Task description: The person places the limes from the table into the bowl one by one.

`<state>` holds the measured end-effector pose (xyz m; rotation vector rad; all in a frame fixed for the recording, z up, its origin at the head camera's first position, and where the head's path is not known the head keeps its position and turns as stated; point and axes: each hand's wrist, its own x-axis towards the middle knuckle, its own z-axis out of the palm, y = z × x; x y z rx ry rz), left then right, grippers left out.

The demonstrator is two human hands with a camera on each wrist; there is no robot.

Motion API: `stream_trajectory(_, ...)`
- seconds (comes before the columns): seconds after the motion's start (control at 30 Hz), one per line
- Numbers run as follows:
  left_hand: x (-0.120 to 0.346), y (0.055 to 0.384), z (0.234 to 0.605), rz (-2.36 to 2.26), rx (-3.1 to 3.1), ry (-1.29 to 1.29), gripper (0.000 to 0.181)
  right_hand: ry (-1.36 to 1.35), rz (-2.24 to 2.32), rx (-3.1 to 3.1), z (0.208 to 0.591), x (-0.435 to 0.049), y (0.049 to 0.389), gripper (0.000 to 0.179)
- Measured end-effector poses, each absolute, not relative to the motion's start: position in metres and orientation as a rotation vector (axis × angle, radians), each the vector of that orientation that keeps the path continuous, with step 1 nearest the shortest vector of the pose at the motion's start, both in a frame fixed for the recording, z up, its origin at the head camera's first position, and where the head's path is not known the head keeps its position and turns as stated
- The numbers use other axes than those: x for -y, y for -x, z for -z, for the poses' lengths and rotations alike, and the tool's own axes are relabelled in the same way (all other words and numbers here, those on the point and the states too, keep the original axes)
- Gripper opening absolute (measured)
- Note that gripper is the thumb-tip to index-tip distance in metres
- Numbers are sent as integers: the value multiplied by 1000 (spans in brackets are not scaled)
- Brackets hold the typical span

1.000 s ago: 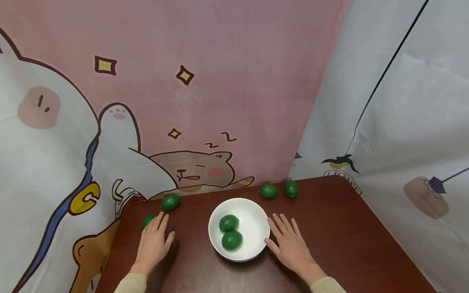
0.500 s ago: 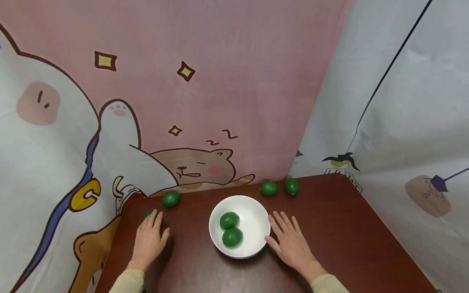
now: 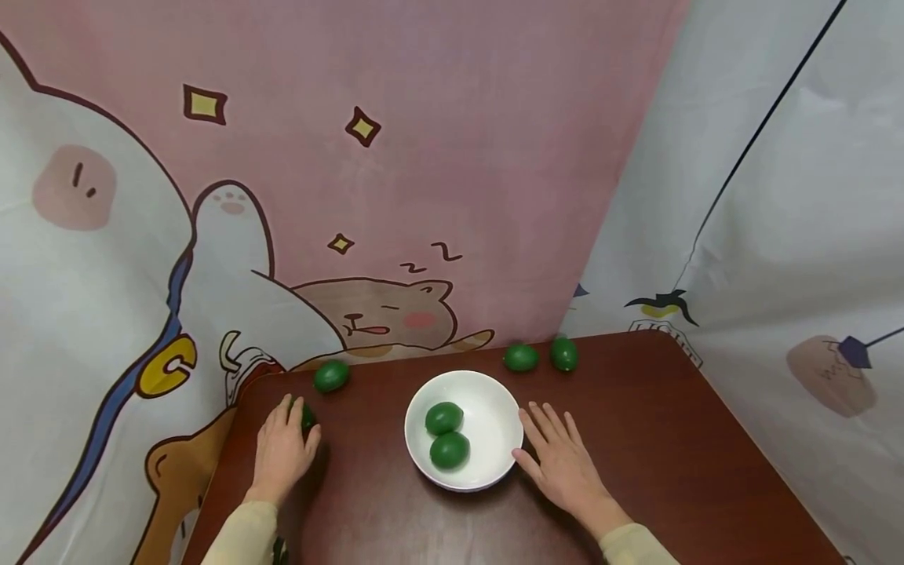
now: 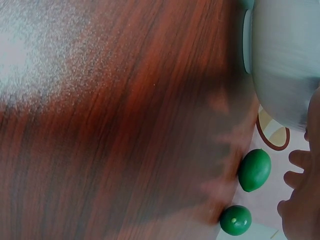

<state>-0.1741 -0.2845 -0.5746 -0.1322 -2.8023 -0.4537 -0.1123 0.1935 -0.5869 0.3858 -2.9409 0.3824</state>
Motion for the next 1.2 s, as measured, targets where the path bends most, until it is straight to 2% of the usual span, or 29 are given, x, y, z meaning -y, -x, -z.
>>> stream_trajectory(0.53,289,188,567,552,3005,-50,71,-373,-378,2950,583,-194,113,71)
stream_trajectory(1.2,294,192,578,614,3073,-154,71,-380,-396,2926,588,-192,112,70)
